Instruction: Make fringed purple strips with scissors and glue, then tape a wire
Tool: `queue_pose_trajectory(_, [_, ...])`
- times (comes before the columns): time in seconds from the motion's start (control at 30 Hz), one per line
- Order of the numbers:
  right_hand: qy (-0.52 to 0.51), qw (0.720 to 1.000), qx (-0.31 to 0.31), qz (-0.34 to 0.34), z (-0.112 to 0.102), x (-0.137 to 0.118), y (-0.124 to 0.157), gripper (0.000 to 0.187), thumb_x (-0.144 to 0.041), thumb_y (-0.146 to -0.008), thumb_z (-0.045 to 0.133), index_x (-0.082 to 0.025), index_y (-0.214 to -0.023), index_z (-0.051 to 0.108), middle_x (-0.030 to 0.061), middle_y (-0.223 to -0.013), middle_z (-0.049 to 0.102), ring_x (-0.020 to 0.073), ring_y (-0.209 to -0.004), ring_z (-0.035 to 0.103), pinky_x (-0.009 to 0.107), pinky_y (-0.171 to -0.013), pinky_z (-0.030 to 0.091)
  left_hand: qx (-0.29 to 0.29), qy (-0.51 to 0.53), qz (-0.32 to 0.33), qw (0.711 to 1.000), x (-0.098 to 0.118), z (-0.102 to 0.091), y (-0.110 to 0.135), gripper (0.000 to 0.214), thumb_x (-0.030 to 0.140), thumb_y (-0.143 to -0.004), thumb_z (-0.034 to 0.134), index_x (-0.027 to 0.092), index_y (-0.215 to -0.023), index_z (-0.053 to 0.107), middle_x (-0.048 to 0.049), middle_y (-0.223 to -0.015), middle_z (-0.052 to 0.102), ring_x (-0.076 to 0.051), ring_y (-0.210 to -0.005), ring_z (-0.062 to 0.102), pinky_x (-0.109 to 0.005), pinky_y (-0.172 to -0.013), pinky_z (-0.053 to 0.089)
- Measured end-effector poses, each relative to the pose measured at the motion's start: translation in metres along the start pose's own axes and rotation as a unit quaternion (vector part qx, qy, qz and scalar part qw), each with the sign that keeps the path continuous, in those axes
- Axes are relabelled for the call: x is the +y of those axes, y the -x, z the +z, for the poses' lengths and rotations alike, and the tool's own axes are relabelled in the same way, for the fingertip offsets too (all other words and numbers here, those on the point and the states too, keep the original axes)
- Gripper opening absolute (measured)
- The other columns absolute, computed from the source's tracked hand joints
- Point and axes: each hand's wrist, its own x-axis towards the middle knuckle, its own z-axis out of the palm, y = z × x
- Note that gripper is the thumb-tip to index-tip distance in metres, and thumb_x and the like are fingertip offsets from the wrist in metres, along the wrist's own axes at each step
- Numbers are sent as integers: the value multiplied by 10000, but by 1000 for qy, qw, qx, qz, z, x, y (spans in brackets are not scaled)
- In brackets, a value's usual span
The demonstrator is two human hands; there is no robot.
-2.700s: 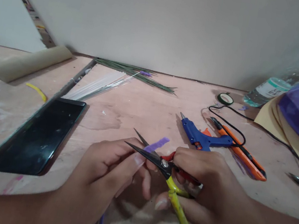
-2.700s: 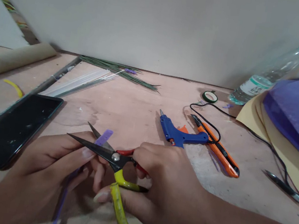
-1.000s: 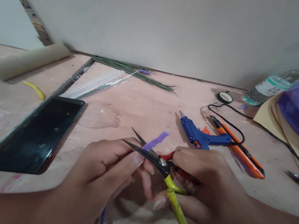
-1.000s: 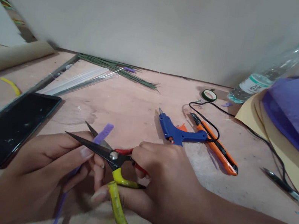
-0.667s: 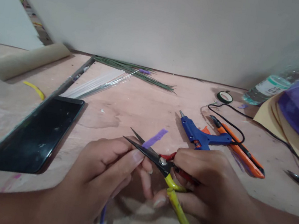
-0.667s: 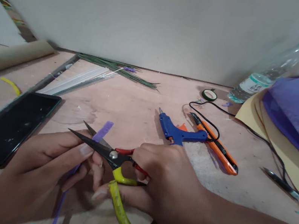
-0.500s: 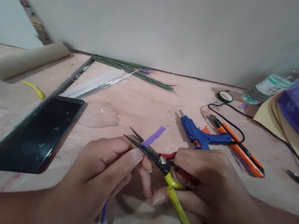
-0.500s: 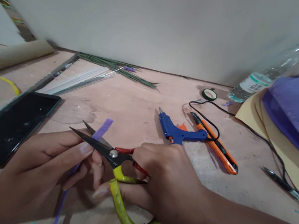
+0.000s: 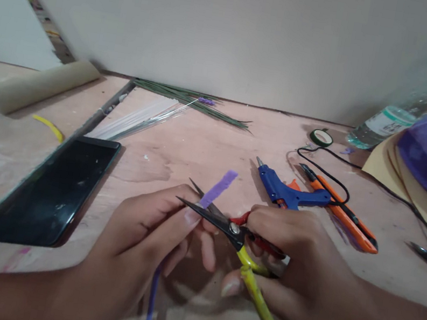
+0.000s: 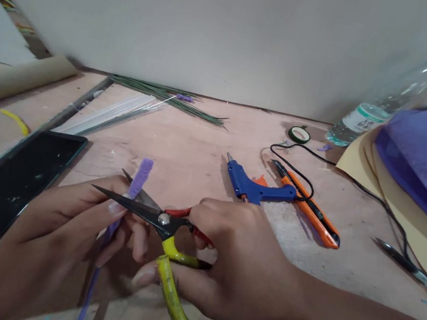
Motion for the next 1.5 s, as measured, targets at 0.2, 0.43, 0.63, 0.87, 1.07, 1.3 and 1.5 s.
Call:
queue_pose_trajectory(0.2, [-3,1000,7,-8,2,0,-1,565,-602,-975,777,-208,-686,492,-48,-635,486,109,-572,374,264,-560,277,-2,-52,20,998,4,1,-6,327,320,-994,646,197,-710,750,-23,-651,777,-106,-496,555,-174,-459,438])
queue_pose_trajectory(0.43, [2,1000,7,-4,1,0,-1,577,-593,-996,752,-208,-679,462,-56,-626,473,96,-556,369,259,-549,274,3,-81,41,996,1,-1,-5,354,299,-1003,634,209,-695,784,-18,-657,789,-100,-496,588,-171,-461,442])
queue_pose_trajectory(0.63, [8,1000,7,-7,-1,-1,-1,607,-622,-1009,718,-212,-660,439,-59,-593,446,92,-521,344,258,-518,264,6,-117,61,991,-2,-6,-3,394,283,-1021,606,221,-689,809,-3,-630,758,-105,-515,617,-204,-499,450])
queue_pose_trajectory(0.87, [7,999,37,-26,2,1,-3,626,-615,-1003,740,-194,-647,442,-77,-579,465,63,-502,361,218,-498,261,4,-110,71,991,2,-5,-3,384,215,-1017,601,223,-691,803,29,-662,799,-68,-495,579,-182,-495,432])
queue_pose_trajectory(1.07, [11,998,48,-37,2,3,-1,620,-580,-1004,758,-187,-642,443,-89,-570,454,55,-505,340,211,-506,248,-7,-79,69,994,2,-5,-3,377,226,-1030,605,218,-715,813,13,-678,806,-79,-519,593,-178,-488,432])
queue_pose_trajectory(1.3, [7,1000,18,-17,0,2,-2,572,-550,-986,785,-206,-680,446,-67,-627,463,88,-550,365,253,-544,267,-3,-16,27,999,-1,-5,-3,347,335,-1045,645,223,-789,850,1,-625,717,-88,-476,484,-200,-460,407])
queue_pose_trajectory(1.5, [-4,1000,14,-13,2,1,0,530,-533,-968,811,-202,-701,495,-60,-658,488,95,-589,399,260,-575,287,1,4,12,1000,-5,-2,-2,322,373,-1044,664,222,-800,809,4,-658,732,-90,-499,484,-196,-479,382])
